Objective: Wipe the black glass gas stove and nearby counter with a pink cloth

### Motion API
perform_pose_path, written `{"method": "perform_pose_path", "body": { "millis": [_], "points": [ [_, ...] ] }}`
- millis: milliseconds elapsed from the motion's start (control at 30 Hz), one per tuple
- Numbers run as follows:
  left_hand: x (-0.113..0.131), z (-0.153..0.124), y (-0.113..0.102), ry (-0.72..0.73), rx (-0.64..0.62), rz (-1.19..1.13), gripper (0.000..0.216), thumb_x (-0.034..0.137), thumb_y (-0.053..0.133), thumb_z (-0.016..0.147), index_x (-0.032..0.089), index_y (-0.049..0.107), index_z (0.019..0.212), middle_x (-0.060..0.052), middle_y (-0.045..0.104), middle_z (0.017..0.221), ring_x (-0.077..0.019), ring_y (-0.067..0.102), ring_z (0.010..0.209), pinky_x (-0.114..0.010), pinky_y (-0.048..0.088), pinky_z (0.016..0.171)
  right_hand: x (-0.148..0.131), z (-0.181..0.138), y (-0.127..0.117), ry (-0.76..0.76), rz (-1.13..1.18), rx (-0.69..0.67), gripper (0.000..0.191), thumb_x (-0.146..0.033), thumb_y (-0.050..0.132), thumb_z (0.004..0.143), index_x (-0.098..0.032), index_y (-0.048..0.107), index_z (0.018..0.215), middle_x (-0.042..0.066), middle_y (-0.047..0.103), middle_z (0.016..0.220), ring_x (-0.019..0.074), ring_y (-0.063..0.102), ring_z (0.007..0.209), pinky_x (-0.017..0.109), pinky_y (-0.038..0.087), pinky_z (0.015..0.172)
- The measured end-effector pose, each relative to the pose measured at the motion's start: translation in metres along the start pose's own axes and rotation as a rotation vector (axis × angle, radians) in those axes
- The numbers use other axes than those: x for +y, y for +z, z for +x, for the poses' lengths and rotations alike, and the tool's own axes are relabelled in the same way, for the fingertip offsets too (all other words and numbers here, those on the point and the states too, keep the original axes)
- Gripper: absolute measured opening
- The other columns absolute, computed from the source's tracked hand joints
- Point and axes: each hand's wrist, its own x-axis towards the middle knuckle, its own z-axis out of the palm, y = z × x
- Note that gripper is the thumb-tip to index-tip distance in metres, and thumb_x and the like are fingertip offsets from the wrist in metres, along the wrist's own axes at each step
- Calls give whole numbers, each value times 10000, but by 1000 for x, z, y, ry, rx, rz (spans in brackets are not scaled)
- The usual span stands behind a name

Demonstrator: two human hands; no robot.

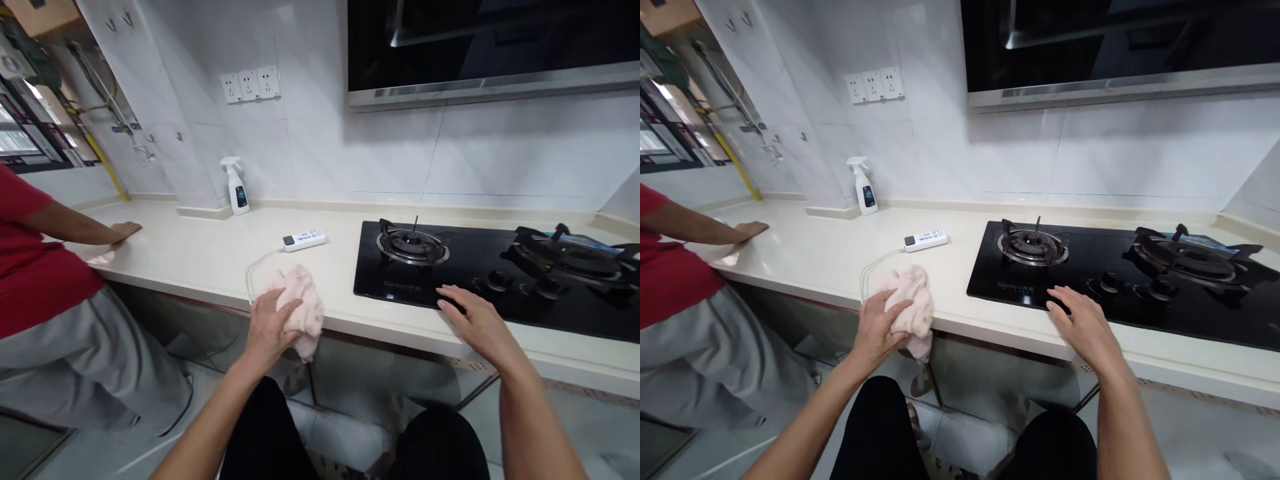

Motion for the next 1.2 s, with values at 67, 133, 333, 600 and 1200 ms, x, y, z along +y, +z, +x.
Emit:
{"method": "perform_pose_path", "body": {
  "millis": [67,133,333,600,1200],
  "points": [
    [39,5,6,44,46,-76,510,326,801,808,264,679,1299,-165,521,1413,-362,480,1308,-526,354,1106,-30,-22,5,96,201,124,436,-598,490,976,-273,728,1143,72,734,1219,293,662,1185,491,490,1076],
    [74,12,10,65,64,-193,465,283,780,824,271,679,1278,-149,535,1385,-346,490,1290,-513,345,1091,-61,-53,18,166,407,137,394,-583,493,998,-266,722,1046,56,753,1058,256,699,1042,415,540,982],
    [152,37,13,-115,-17,-582,387,230,713,831,253,672,1215,-93,598,1208,-304,516,1151,-460,377,987,-87,-133,61,307,666,4,573,-557,720,853,-243,541,1298,93,668,1265,272,645,1140,389,542,964],
    [233,65,27,-128,-372,-1185,321,183,701,700,215,714,1020,-61,607,1073,-290,523,1123,-472,353,1027,-80,-154,48,562,745,63,642,-476,717,842,-233,520,1403,88,669,1336,307,636,1231,439,510,1073],
    [376,42,58,-422,-1476,-1940,998,834,648,759,158,421,1457,-107,679,1052,-224,679,961,-332,550,813,-37,-223,-109,661,319,575,480,-549,665,891,-239,630,1255,121,630,1364,276,686,1029,332,619,670]
  ]
}}
